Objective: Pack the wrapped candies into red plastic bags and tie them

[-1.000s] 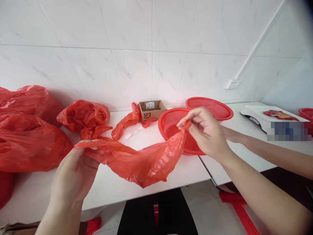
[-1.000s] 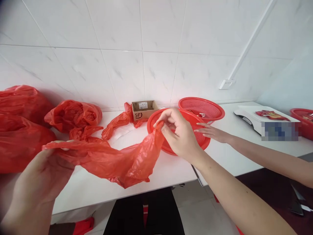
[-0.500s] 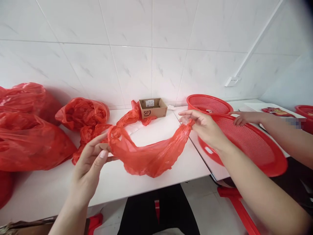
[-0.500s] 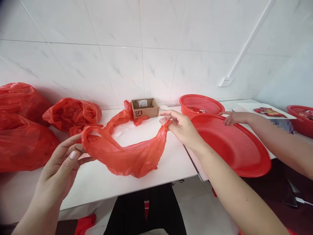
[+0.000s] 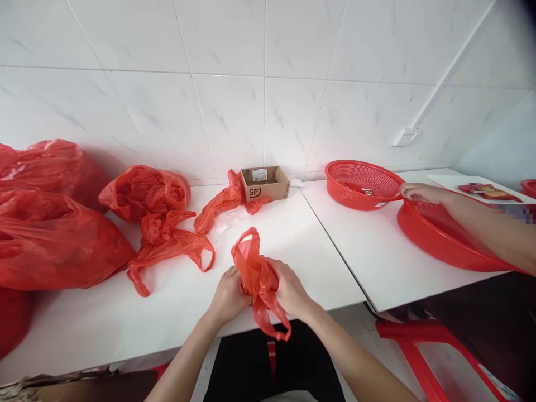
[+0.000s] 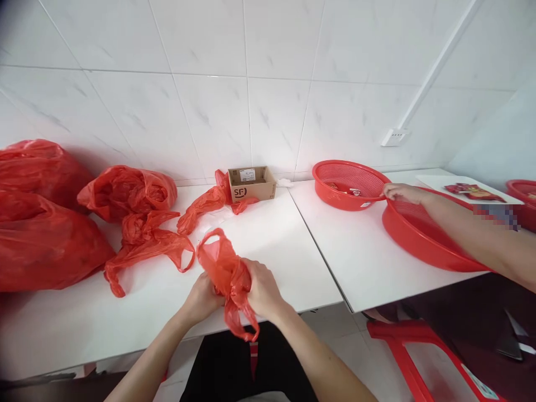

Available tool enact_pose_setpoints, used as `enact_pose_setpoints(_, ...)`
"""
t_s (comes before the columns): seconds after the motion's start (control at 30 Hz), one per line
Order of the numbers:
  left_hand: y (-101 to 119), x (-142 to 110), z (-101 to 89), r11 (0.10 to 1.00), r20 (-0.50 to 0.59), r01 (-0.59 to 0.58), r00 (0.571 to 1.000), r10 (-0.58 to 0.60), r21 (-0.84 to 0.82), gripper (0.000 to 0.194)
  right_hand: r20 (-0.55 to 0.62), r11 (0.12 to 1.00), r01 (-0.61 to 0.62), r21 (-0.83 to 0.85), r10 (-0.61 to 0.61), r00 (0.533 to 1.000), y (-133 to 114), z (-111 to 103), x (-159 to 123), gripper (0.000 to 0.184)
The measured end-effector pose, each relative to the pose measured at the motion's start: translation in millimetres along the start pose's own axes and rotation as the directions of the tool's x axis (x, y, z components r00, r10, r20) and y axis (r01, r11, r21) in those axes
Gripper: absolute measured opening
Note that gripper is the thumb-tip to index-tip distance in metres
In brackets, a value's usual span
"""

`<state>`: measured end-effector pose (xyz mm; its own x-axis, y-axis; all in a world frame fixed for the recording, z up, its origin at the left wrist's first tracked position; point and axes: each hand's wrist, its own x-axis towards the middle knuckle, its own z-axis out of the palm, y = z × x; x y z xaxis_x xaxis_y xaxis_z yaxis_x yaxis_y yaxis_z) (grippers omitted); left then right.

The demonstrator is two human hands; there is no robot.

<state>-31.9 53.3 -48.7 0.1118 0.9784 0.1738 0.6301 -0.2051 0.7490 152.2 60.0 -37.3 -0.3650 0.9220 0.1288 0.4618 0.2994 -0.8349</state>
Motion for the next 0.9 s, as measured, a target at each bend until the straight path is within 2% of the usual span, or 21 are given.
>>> enact_pose_setpoints(0.1,-6,2,-9.7,0.997,0.017,0.070,0.997,-0.071,0.043,0.015,0.042,0.997,-0.002,0.076,-0.001,0.999,6,-27,20,0.033)
enact_pose_setpoints(0.23,-8,0,-33.3,0.975,0.027,0.207,0.977,-0.209,0.077,0.023,-0.028,0.985,-0.082,0.152,0.088,0.996,24,-79,41,0.030)
enact_pose_setpoints(0.33,3,-3,-55.7,0.964,0.156,0.258,0.952,-0.264,0.057,0.027,0.002,0.955,-0.097,0.280,0.100,0.995,19,-118,49,0.036)
enact_pose_setpoints(0.4,16,-3,-69.1,0.964,0.270,0.264,0.929,-0.252,-0.009,0.039,0.013,0.942,-0.080,0.326,0.080,0.997,4,-137,50,0.037)
enact_pose_setpoints(0.43,24,-2,-74.1,0.964,0.290,0.263,0.927,-0.238,-0.048,0.042,0.005,0.944,-0.071,0.323,0.073,0.997,-5,-144,49,0.037)
enact_pose_setpoints(0.5,40,1,-79.8,0.962,0.213,0.251,0.951,-0.225,-0.105,0.044,-0.023,0.963,-0.046,0.266,0.054,0.998,-25,-149,41,0.040)
enact_pose_setpoints(0.57,53,5,-80.5,0.964,0.020,0.229,0.973,-0.228,-0.133,0.047,-0.042,0.984,-0.025,0.174,0.033,0.999,-41,-144,26,0.047)
enact_pose_setpoints(0.63,61,5,-79.6,0.961,-0.136,0.214,0.962,-0.239,-0.173,0.050,-0.039,0.999,-0.015,0.041,0.016,0.999,-51,-136,6,0.057)
enact_pose_setpoints(0.73,64,-2,-85.2,0.951,-0.257,0.166,0.938,-0.234,-0.260,0.043,0.036,0.971,-0.078,-0.226,0.088,0.995,-53,-134,-18,0.071)
enact_pose_setpoints(0.77,63,-6,-90.7,0.941,-0.290,0.157,0.925,-0.246,-0.299,0.039,0.072,0.952,-0.122,-0.280,0.148,0.986,-53,-138,-22,0.066)
enact_pose_setpoints(0.83,61,-11,-107.0,0.893,-0.317,0.166,0.894,-0.315,-0.419,0.032,0.135,0.940,-0.194,-0.279,0.239,0.962,-55,-156,-23,0.044)
enact_pose_setpoints(0.9,64,-13,-126.4,0.792,-0.243,0.184,0.890,-0.385,-0.581,0.029,0.149,0.967,-0.176,-0.184,0.204,0.968,-65,-179,-16,0.029)
